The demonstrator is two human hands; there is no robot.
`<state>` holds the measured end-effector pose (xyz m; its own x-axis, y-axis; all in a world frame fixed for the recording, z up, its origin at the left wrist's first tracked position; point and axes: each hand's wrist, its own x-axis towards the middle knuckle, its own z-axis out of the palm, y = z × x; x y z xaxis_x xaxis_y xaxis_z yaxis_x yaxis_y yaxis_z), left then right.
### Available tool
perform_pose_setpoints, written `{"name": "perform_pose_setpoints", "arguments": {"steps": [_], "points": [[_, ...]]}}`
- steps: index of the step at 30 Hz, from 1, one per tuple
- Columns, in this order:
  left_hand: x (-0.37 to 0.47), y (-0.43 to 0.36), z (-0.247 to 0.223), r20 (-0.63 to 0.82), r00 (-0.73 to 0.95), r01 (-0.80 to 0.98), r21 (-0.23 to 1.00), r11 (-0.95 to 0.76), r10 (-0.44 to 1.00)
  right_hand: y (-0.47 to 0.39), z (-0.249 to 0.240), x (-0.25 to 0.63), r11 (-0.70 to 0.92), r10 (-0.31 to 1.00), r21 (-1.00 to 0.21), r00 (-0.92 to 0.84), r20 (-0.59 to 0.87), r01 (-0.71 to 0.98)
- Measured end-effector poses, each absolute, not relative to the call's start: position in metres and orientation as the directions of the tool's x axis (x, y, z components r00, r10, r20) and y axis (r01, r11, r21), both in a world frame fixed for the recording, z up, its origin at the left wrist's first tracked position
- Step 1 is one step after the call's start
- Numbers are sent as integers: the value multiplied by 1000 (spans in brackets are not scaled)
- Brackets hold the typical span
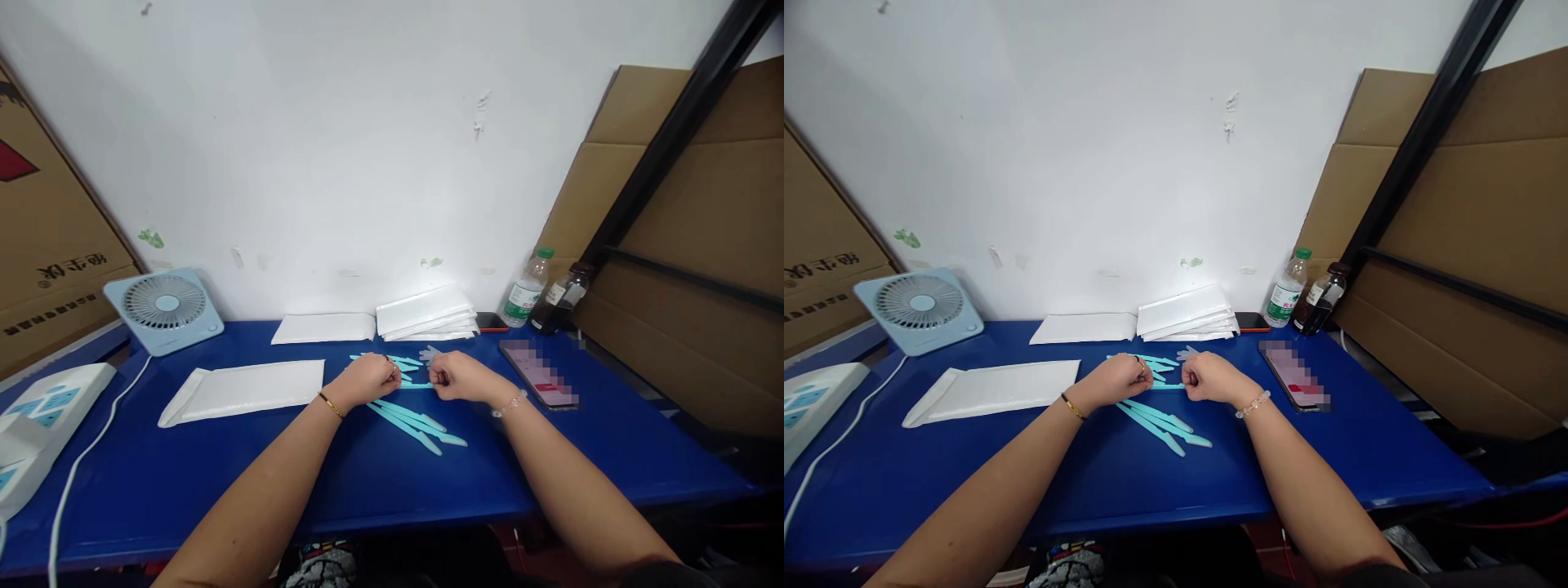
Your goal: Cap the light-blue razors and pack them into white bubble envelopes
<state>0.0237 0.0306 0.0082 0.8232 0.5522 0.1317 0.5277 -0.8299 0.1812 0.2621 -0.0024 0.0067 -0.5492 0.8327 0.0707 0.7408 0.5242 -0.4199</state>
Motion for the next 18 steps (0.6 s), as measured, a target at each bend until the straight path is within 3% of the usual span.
{"name": "perform_pose_setpoints", "arguments": {"steps": [5, 18], "points": [[24, 33, 15, 200, 810, 559, 20, -829, 551, 1, 10, 258, 535, 843, -355, -510, 169, 767], [24, 34, 18, 241, 795, 579, -27, -815, 557, -2, 16, 256, 543, 839, -388, -500, 214, 745]]}}
